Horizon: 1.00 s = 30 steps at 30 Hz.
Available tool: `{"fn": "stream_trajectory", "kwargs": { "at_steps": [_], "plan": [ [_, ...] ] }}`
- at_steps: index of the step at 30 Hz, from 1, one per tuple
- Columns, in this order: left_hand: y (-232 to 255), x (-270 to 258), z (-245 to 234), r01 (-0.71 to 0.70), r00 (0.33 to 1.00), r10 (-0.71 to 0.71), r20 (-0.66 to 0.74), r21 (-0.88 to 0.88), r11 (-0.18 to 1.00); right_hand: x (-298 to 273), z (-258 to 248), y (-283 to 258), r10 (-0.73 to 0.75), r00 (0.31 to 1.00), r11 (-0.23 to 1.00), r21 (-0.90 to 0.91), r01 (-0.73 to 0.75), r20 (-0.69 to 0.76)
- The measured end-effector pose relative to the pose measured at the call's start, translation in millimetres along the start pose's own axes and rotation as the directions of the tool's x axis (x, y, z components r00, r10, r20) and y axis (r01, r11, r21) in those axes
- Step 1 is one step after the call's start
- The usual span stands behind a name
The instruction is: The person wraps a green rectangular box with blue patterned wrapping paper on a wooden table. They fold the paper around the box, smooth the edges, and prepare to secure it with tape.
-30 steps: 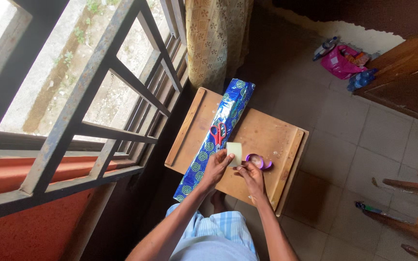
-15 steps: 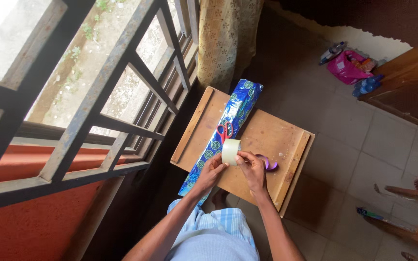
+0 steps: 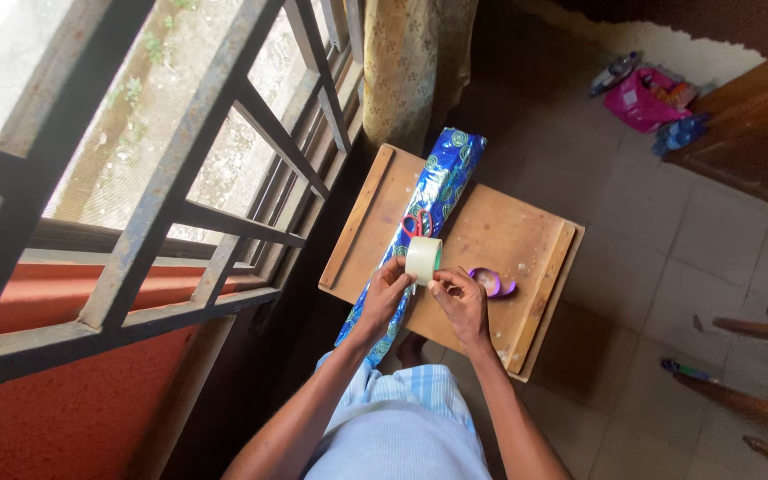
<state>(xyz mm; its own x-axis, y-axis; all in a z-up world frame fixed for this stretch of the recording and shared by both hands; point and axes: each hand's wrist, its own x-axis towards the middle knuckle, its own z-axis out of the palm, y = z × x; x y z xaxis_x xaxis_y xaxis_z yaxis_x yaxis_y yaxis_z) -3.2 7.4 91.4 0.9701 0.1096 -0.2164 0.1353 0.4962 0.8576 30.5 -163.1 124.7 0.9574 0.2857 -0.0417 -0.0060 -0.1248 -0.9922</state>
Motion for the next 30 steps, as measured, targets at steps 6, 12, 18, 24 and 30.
{"fn": "stream_trajectory", "kwargs": {
  "at_steps": [6, 12, 18, 24, 30],
  "plan": [
    [13, -7, 10, 0.070, 0.997, -0.073, 0.036, 0.070, 0.995, -7, 5, -1, 0.190, 0.978, 0.968, 0.185, -0.172, -0.083],
    [13, -6, 16, 0.100, 0.988, -0.107, 0.108, 0.067, 0.993, -14, 4, -9, 0.058, 0.985, 0.997, 0.054, -0.050, -0.160],
    [8, -3, 16, 0.124, 0.983, -0.124, 0.138, 0.006, 0.992, -20, 2, -19, 0.011, 0.975, 1.000, -0.004, -0.012, -0.223],
    [11, 0, 21, 0.232, 0.964, -0.217, 0.153, -0.086, 0.969, -22, -2, -35, -0.038, 0.969, 0.993, -0.121, 0.008, -0.244],
    [16, 1, 25, 0.263, 0.958, -0.232, 0.170, -0.193, 0.945, -22, 1, -48, -0.096, 0.963, 0.974, -0.224, 0.038, -0.253]
  ]
}}
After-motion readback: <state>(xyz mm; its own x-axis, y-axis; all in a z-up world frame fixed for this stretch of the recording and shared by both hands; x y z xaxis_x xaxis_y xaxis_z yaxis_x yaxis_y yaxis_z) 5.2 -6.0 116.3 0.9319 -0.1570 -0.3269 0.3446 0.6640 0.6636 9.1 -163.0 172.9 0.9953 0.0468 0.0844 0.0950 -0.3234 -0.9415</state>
